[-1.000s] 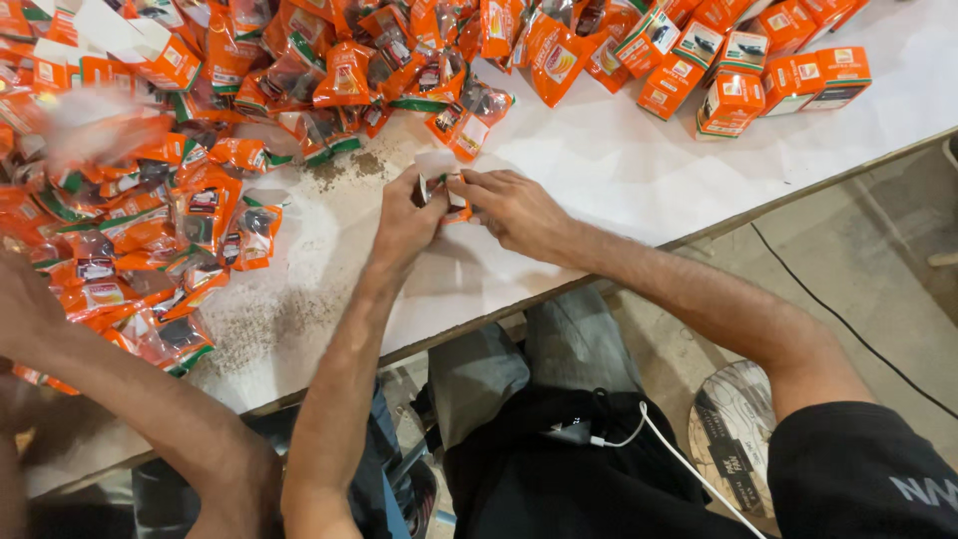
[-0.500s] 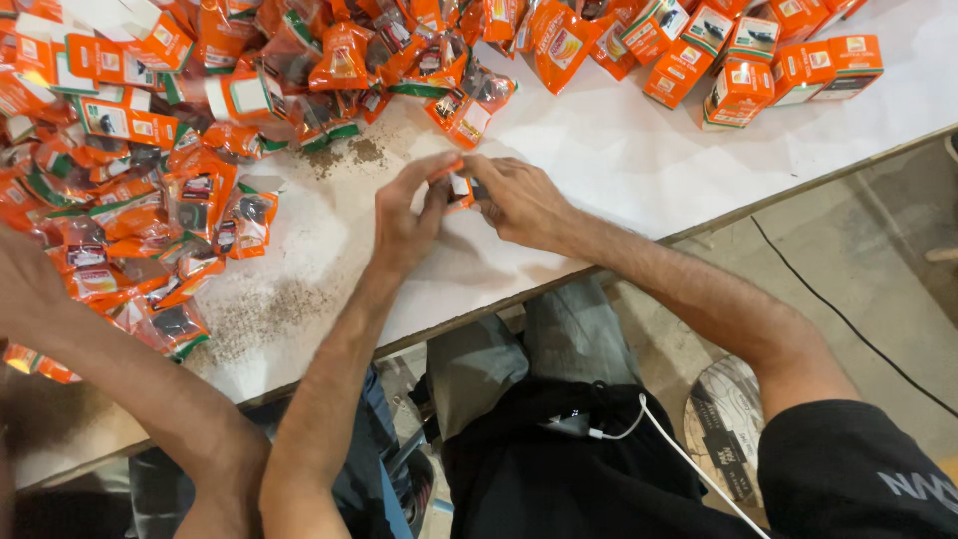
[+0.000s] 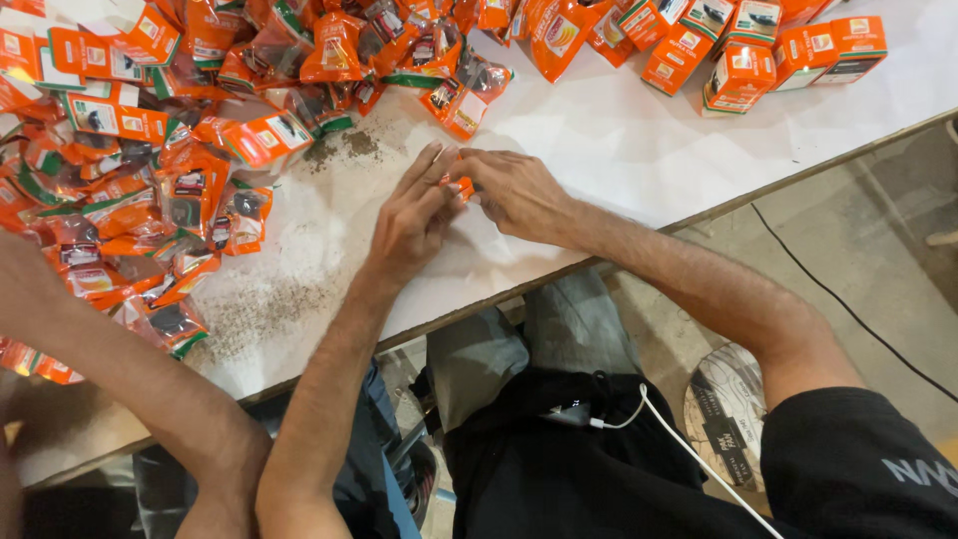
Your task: The person picks small orange blister packs from a pile on the table and places them into small orange cardboard boxes, folding the box flaps closed and setting finished boxes with the pile. The person repeats this packing cycle continuously with both hands.
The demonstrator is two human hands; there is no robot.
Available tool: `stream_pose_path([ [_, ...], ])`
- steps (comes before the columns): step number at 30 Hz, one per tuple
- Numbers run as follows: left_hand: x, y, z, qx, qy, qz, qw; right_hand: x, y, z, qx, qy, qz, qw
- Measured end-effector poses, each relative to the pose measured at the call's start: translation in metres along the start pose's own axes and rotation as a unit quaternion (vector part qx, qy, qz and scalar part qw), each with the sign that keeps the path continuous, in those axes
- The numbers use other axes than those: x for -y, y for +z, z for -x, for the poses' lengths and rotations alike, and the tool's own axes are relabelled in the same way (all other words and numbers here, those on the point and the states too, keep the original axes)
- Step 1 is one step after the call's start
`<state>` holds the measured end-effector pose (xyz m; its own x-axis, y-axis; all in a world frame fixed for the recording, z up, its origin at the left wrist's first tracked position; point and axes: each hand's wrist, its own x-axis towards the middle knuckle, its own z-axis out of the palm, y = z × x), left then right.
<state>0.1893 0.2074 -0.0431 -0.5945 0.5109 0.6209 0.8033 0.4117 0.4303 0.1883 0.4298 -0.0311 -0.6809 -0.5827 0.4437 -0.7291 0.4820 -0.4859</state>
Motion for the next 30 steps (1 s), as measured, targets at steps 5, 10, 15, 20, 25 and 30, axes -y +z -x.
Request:
stream_pose_path([
  [5,-0.004,-0.012,0.014,-0.007,0.02,-0.097,0.995,-0.012,0.006,0.004,-0.005,0.002,0.019,1.0],
  [10,0.018,-0.05,0.029,-0.21,-0.124,-0.309,0.919,-0.031,-0.007,0.013,-0.256,0.131,0.108,0.952],
  [15,0.056,-0.093,0.03,-0.06,-0.275,-0.447,0.849,-0.03,-0.007,0.007,-0.262,0.023,0.159,0.952],
  [20,0.039,-0.059,0.011,-0.103,-0.263,-0.249,0.927,-0.011,0.008,-0.005,-0.104,-0.086,0.161,0.978],
  [25,0.022,-0.001,-0.043,-0.062,-0.39,0.319,0.862,-0.01,-0.006,-0.004,-0.087,0.173,0.061,0.979],
  [30,0.047,0.048,-0.097,-0.093,-0.048,-0.156,0.982,-0.02,-0.02,0.008,-0.28,0.149,-0.047,0.947],
])
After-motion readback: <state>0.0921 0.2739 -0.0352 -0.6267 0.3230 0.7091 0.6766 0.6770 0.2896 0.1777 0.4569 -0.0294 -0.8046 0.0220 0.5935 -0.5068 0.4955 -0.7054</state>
